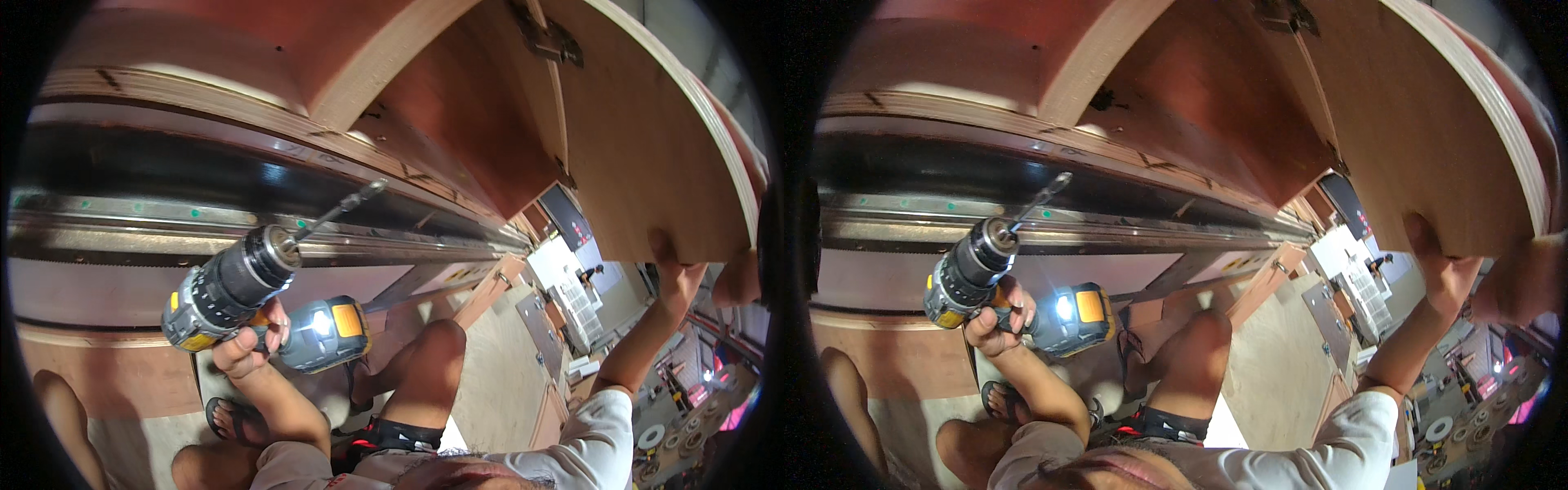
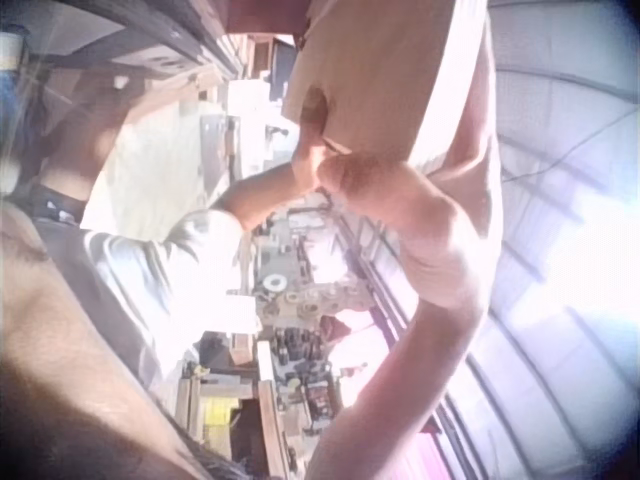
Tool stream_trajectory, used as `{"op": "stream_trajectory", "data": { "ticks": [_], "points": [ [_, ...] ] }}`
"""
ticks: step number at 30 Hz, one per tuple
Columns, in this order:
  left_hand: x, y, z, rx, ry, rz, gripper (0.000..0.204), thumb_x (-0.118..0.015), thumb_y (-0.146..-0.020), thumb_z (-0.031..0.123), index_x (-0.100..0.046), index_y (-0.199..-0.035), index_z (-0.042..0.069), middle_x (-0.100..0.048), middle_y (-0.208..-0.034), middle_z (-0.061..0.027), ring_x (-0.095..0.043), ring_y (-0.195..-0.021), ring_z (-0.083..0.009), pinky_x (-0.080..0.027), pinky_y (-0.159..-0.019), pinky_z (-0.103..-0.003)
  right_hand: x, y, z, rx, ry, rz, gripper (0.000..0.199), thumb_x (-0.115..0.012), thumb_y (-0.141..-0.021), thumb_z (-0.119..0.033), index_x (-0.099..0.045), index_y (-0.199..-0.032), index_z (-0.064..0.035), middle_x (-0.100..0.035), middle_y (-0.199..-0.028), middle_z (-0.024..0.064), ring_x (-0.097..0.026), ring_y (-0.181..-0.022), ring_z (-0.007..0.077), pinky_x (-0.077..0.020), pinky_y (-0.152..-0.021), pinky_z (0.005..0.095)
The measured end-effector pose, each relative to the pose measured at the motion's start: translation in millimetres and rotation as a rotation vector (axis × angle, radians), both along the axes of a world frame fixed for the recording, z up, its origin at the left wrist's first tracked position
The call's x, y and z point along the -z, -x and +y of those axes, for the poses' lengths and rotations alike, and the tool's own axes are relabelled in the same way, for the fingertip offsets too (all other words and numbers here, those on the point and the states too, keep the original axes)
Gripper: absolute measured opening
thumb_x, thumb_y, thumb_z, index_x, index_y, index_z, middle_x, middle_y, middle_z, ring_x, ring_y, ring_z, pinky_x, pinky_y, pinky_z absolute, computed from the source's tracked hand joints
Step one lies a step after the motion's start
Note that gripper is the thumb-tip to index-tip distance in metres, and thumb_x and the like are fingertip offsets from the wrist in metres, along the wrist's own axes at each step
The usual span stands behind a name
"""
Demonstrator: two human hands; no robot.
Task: The person assembles a wooden cabinet by positioning a curved wooden panel and securing it with a cordless drill. They drive screws into the panel and frame, then test the door movement.
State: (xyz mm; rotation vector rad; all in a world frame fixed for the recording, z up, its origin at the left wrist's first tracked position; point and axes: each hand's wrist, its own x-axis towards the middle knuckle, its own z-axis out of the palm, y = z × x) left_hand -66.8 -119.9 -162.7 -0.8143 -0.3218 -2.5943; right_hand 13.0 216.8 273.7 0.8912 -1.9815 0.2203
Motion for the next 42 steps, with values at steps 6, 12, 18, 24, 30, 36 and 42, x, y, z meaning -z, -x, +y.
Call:
{"op": "stream_trajectory", "data": {
  "ticks": [6, 12, 18, 24, 30, 36, 42],
  "points": [
    [14, -1, -13, -0.035, 0.026, 0.041, 0.072, -0.073, -0.079, 0.028, -0.042, -0.127, -0.015, -0.059, -0.093, -0.0180, -0.055, -0.056, -0.0145, -0.046, -0.058, -0.030, 6, -12, 13, -0.088, -0.002, -0.043, 0.075, -0.087, -0.076, -0.022, -0.049, -0.135, 0.0052, -0.057, -0.133, 0.0148, -0.054, -0.124, 0.0263, -0.0385, -0.107, 0.0426],
    [25, 0, -16, -0.047, -0.002, 0.067, 0.077, -0.072, -0.083, 0.028, -0.034, -0.136, -0.014, -0.056, -0.092, -0.0177, -0.054, -0.056, -0.0142, -0.048, -0.059, -0.031, 22, -24, 9, -0.089, -0.015, 0.008, 0.079, -0.086, -0.078, -0.026, -0.046, -0.138, 0.0063, -0.055, -0.137, 0.0162, -0.051, -0.128, 0.0282, -0.0359, -0.110, 0.0462],
    [30, -4, -20, -0.058, -0.035, 0.088, 0.076, -0.072, -0.086, 0.027, -0.033, -0.138, -0.010, -0.057, -0.097, -0.0167, -0.055, -0.060, -0.0136, -0.047, -0.062, -0.031, 35, -33, -5, -0.085, -0.042, 0.088, 0.081, -0.083, -0.080, -0.030, -0.043, -0.140, 0.0076, -0.053, -0.139, 0.0174, -0.049, -0.131, 0.0298, -0.0340, -0.112, 0.0491],
    [27, -3, -20, -0.071, -0.052, 0.135, 0.061, -0.072, -0.087, 0.027, -0.043, -0.129, -0.007, -0.056, -0.096, -0.0150, -0.052, -0.056, -0.0116, -0.046, -0.059, -0.030, 37, -39, -15, -0.088, -0.073, 0.190, 0.083, -0.081, -0.082, -0.033, -0.041, -0.141, 0.0089, -0.051, -0.141, 0.0187, -0.047, -0.134, 0.0313, -0.0321, -0.113, 0.0521],
    [18, -3, -21, -0.074, -0.040, 0.204, 0.058, -0.074, -0.085, 0.026, -0.047, -0.123, -0.010, -0.056, -0.091, -0.0127, -0.050, -0.052, -0.0108, -0.046, -0.054, -0.029, 37, -43, -26, -0.102, -0.114, 0.305, 0.085, -0.079, -0.084, -0.036, -0.038, -0.143, 0.0102, -0.049, -0.143, 0.0200, -0.045, -0.136, 0.0329, -0.0301, -0.114, 0.0551],
    [10, -11, -23, -0.082, 0.009, 0.151, 0.055, -0.078, -0.081, 0.030, -0.052, -0.109, -0.009, -0.057, -0.085, -0.0083, -0.050, -0.051, -0.0107, -0.045, -0.052, -0.027, 42, -44, -25, -0.188, -0.101, 0.375, 0.084, -0.074, -0.088, -0.042, -0.039, -0.144, 0.0100, -0.049, -0.144, 0.0208, -0.044, -0.137, 0.0339, -0.0295, -0.115, 0.0580],
    [7, -7, -28, -0.070, 0.130, 0.172, 0.048, -0.077, -0.079, 0.033, -0.054, -0.096, -0.005, -0.055, -0.079, -0.0064, -0.049, -0.049, -0.0103, -0.042, -0.050, -0.028, 44, -49, -13, -0.225, -0.096, 0.458, 0.070, -0.064, -0.095, -0.044, -0.046, -0.140, 0.0068, -0.052, -0.140, 0.0225, -0.049, -0.132, 0.0357, -0.0323, -0.112, 0.0587]
  ]
}}
